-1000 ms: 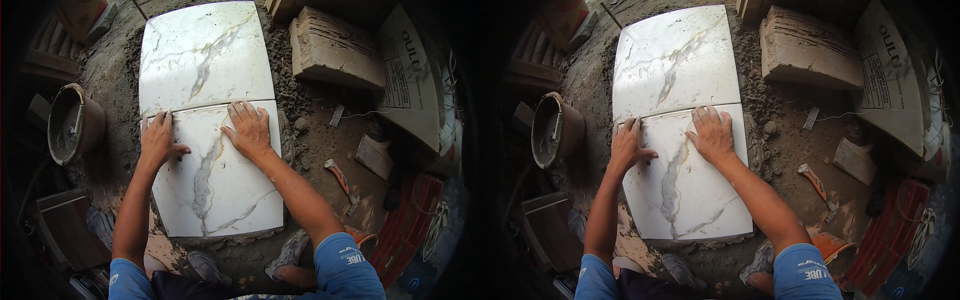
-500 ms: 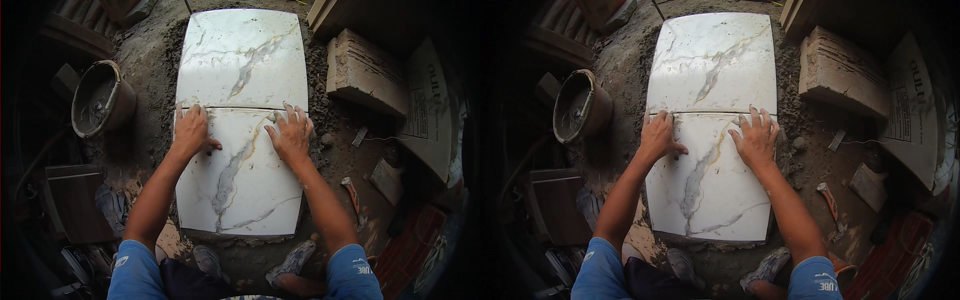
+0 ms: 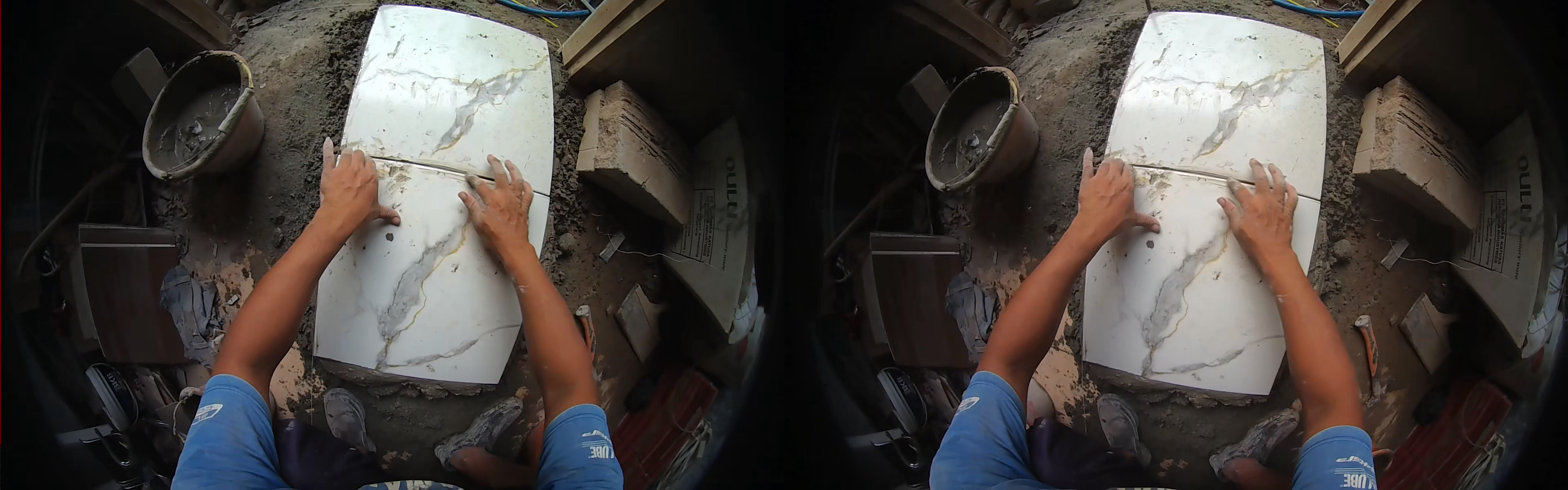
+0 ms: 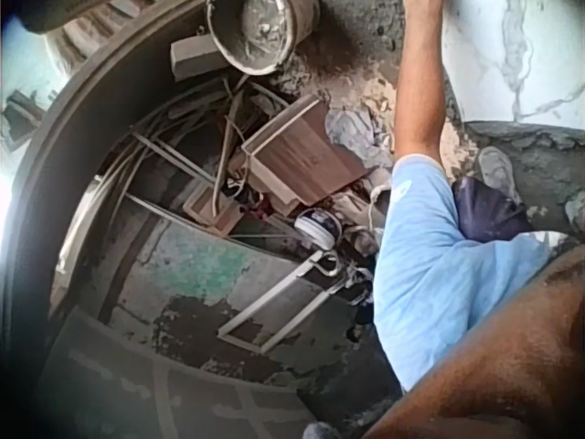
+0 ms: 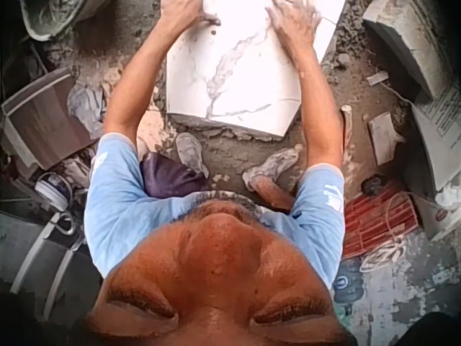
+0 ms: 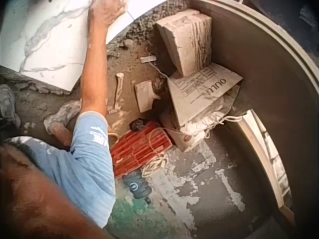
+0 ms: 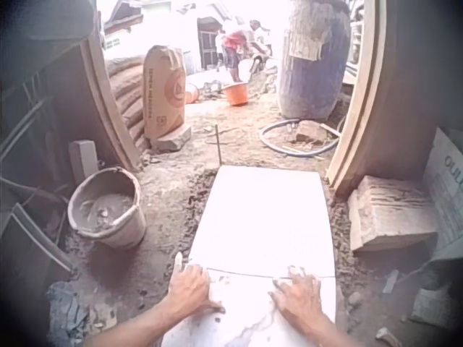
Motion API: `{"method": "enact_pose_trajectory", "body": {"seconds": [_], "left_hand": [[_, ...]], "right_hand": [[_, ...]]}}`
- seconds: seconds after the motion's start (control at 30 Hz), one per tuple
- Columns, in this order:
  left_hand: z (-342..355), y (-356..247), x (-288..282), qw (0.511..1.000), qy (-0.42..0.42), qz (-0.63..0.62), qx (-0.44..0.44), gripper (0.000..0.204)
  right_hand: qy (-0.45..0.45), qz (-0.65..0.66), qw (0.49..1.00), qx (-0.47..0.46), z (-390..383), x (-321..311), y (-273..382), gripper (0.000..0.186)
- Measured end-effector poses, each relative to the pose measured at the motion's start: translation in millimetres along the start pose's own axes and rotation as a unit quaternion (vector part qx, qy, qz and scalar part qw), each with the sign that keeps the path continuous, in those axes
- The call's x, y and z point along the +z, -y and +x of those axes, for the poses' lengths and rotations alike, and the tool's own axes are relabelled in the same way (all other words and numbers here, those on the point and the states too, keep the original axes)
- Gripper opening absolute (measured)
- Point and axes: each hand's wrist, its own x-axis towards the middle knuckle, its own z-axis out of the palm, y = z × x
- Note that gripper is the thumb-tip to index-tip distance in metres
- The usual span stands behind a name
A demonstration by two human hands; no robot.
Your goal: Spread mortar on a floor tile and carefully place it into position on the floor.
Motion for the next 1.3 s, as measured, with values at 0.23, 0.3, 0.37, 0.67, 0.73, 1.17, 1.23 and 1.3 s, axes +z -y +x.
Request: {"method": "enact_pose_trajectory", "body": {"seconds": [0.23, 0.3, 0.37, 0.67, 0.73, 1.17, 1.23, 1.3], "left_hand": [[-3.1, 0.2, 7.3, 1.000, 0.021, -0.008, -0.018, 0.113], [-11.9, -1.6, 8.9, 0.999, 0.037, 0.008, -0.032, 0.115], [-16.9, -9.3, 16.4, 0.999, 0.019, -0.001, -0.039, 0.115], [-29.3, -12.6, 39.2, 0.995, -0.018, -0.061, -0.076, 0.108], [-27.3, -15.0, 44.0, 0.994, -0.040, -0.083, -0.057, 0.104], [-17.1, 59.9, 57.2, 0.981, -0.143, -0.081, -0.106, 0.086], [-20.2, 56.5, 41.6, 0.994, -0.051, -0.074, -0.064, 0.078], [-13.2, 57.5, 45.5, 0.984, -0.071, -0.034, -0.162, 0.078]], "right_hand": [[-0.073, -0.130, 0.961, 0.235, -79.7, -78.5, -105.4, 0.036], [-0.098, -0.088, 0.971, 0.200, -93.0, -81.5, -102.3, 0.033], [-0.157, -0.034, 0.976, 0.147, -102.8, -79.5, -91.2, 0.025], [-0.140, 0.216, 0.952, 0.167, -105.8, -32.2, 4.3, 0.021], [-0.142, 0.229, 0.944, 0.192, -104.1, -25.0, 17.0, 0.022], [-0.157, 0.243, 0.940, 0.178, -140.5, -29.4, 35.1, 0.020], [-0.163, 0.237, 0.941, 0.181, -147.5, -31.4, 33.2, 0.020], [-0.168, 0.238, 0.938, 0.187, -152.8, -33.9, 33.8, 0.019]]}}
